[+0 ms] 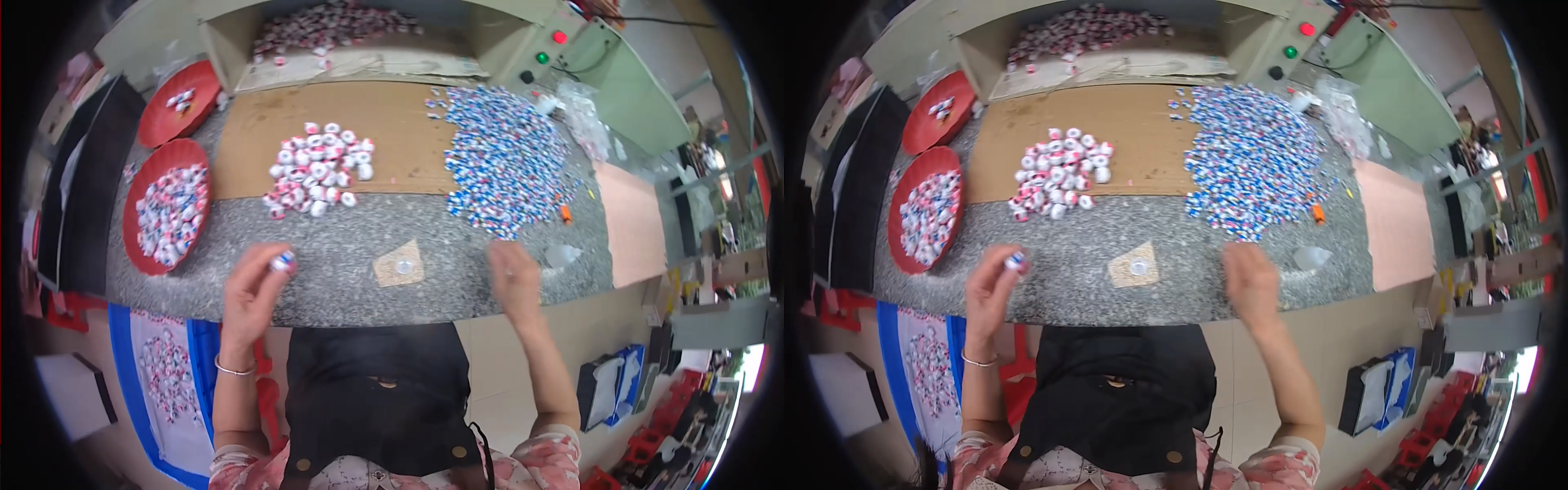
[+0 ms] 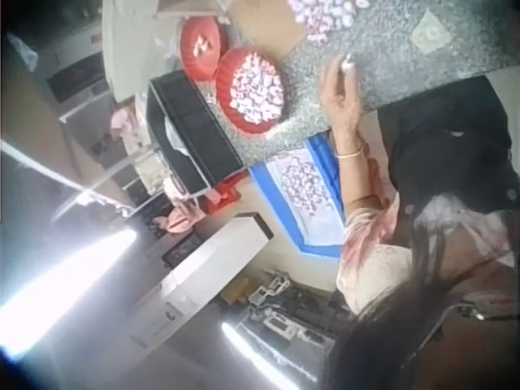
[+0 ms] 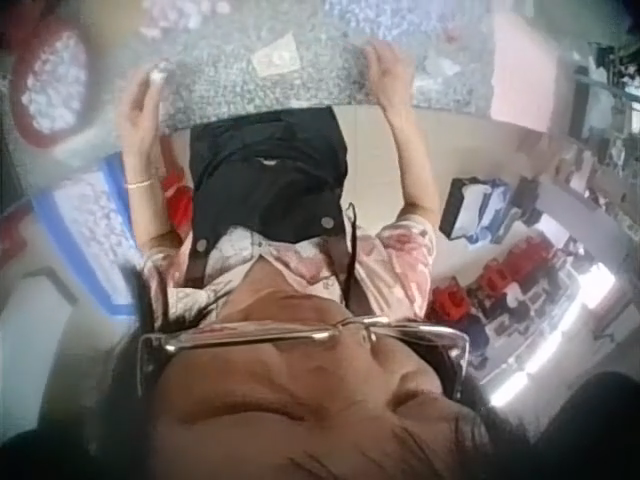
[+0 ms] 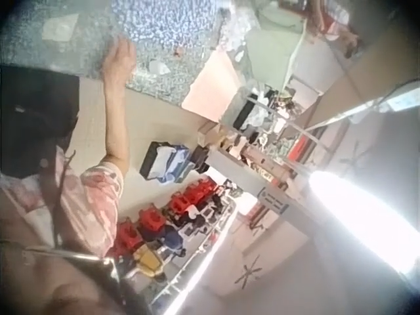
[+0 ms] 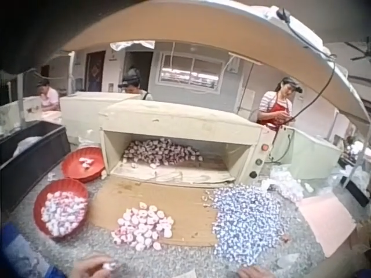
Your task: Assemble small circular plastic components onto square plastic base pieces.
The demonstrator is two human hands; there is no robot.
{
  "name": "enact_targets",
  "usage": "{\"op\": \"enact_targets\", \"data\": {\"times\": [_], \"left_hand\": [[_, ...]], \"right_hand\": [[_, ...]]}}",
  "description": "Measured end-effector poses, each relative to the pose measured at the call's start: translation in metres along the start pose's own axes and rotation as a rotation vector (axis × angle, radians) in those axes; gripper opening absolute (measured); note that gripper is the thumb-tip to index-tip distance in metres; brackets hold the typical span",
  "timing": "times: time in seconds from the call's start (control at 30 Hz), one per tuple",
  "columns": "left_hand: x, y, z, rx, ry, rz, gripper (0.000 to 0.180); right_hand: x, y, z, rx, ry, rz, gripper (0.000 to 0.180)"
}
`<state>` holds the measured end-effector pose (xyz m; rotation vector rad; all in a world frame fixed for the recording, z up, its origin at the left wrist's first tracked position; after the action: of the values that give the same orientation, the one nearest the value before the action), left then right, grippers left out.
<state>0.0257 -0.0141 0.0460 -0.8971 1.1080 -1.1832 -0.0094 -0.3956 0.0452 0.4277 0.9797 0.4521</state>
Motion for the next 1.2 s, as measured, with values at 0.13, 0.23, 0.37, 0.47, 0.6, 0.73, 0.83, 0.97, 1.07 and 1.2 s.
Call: {"op": "enact_targets", "data": {"times": [0.13, 0.23, 0.37, 0.47, 0.6, 0.73, 0.83, 0.97, 1.07, 1.2], "left_hand": [[-0.072, -0.022, 0.022, 0.300, -0.420, 0.533, 0.029], [-0.109, 0.000, 0.021, 0.356, -0.460, 0.730, 0.032], [-0.124, -0.003, 0.013, 0.401, -0.517, 1.033, 0.032], [-0.092, -0.021, 0.021, 0.450, -0.574, 0.892, 0.031], [-0.011, -0.010, 0.048, 0.483, -0.278, 0.581, 0.034], [0.031, 0.008, 0.079, 0.459, -0.111, 0.614, 0.031], [0.037, 0.019, 0.083, 0.476, -0.095, 0.660, 0.027], [0.033, 0.017, 0.087, 0.487, -0.080, 0.686, 0.026], [0.024, 0.022, 0.085, 0.184, -0.067, 0.300, 0.020], [0.042, 0.026, 0.045, -0.306, 0.108, -0.771, 0.018]], "right_hand": [[-0.023, -0.054, -0.003, -0.020, -0.008, -0.235, 0.009], [-0.014, -0.055, -0.001, -0.027, 0.056, -0.247, 0.010], [-0.005, -0.053, 0.007, 0.122, 0.122, -0.276, 0.009], [-0.006, -0.053, -0.005, 0.219, 0.089, -0.053, 0.013], [0.017, -0.009, -0.004, 0.171, 0.194, 0.253, 0.018], [0.035, 0.047, -0.005, -0.143, 0.167, 0.063, 0.013], [0.046, 0.048, -0.014, -0.194, 0.301, -0.117, 0.009], [0.045, 0.047, -0.007, -0.201, 0.362, -0.135, 0.012], [0.046, 0.049, -0.011, -0.201, 0.393, -0.133, 0.014], [0.038, 0.053, -0.014, -0.215, 0.365, -0.112, 0.017]]}}
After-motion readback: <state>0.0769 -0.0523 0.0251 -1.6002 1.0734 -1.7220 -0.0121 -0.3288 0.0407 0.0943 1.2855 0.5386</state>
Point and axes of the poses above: each hand's wrist, its own z-axis towards the middle knuckle, its own x-axis out of the palm, y = z × x, the point moved 8 cm from there along z, towards the middle knuckle, and after that the axes turned 9 degrees about -y, right-handed, at the moved point
